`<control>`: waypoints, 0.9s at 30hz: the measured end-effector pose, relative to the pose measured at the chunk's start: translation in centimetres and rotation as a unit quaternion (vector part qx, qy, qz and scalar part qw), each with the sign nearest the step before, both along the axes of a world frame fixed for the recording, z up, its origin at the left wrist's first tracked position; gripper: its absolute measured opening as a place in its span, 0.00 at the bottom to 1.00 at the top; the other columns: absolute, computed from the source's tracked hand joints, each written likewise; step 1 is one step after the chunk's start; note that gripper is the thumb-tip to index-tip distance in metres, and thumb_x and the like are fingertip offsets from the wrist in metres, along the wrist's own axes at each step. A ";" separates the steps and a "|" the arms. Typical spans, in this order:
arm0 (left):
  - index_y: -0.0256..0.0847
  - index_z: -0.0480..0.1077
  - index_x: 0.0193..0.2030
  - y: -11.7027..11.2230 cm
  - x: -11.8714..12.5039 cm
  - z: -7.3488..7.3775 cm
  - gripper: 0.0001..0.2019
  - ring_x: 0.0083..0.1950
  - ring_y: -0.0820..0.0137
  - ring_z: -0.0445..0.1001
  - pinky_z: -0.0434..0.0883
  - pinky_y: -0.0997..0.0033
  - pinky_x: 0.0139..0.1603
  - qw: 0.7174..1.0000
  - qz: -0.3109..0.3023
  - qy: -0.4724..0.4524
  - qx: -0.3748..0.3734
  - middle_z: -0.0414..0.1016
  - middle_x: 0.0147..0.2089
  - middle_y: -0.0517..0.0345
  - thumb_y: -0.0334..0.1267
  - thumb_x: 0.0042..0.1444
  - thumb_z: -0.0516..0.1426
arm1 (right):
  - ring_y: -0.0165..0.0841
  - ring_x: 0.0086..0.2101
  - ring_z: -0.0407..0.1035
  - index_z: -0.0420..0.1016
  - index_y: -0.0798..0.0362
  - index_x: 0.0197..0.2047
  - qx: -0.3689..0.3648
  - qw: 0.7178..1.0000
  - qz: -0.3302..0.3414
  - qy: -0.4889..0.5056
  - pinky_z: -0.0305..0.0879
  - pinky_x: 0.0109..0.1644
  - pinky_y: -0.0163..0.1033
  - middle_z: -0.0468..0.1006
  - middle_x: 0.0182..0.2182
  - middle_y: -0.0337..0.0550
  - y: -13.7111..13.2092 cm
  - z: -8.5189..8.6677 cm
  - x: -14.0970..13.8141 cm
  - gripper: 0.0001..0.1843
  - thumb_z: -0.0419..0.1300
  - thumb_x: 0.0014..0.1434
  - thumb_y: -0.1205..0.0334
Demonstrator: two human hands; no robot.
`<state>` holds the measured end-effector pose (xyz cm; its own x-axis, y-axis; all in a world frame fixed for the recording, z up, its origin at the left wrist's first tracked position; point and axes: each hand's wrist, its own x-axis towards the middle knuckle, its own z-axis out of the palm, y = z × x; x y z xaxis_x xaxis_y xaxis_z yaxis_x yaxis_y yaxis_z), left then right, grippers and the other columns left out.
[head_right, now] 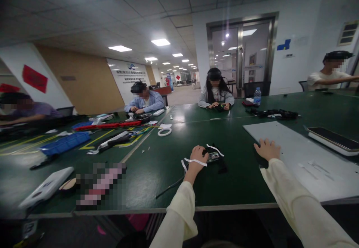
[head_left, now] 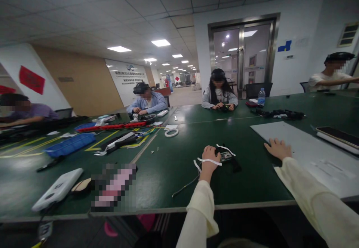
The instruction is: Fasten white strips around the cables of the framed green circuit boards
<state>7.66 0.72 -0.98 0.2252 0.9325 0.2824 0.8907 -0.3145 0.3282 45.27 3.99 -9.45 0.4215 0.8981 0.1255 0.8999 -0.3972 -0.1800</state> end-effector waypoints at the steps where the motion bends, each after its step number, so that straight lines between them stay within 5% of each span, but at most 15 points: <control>1: 0.35 0.70 0.53 -0.1 0.1 0.1 0.20 0.66 0.59 0.58 0.57 0.58 0.66 1.000 0.001 0.006 -0.009 0.68 0.59 0.45 0.44 0.61 0.49 | 0.56 0.61 0.51 0.61 0.51 0.64 -0.001 1.000 0.007 -0.001 0.49 0.57 0.64 0.57 0.64 0.55 0.0 0.1 -0.5 0.36 0.38 0.62 0.38; 11: 0.44 0.63 0.62 -0.5 0.3 1.0 0.27 0.70 0.50 0.51 0.47 0.37 0.67 0.994 0.039 0.070 -0.075 0.57 0.69 0.51 0.55 0.62 0.43 | 0.56 0.64 0.46 0.54 0.50 0.69 -0.012 0.996 0.090 -0.006 0.45 0.62 0.61 0.51 0.68 0.50 -0.9 1.5 -6.7 0.39 0.36 0.63 0.37; 27: 0.38 0.64 0.61 -0.5 -0.3 0.4 0.33 0.66 0.51 0.58 0.55 0.50 0.65 0.997 -0.021 0.076 0.002 0.64 0.63 0.41 0.61 0.60 0.44 | 0.49 0.65 0.48 0.56 0.49 0.69 0.032 0.958 0.283 -0.030 0.47 0.65 0.54 0.54 0.67 0.43 -5.2 3.9 -14.6 0.30 0.37 0.68 0.51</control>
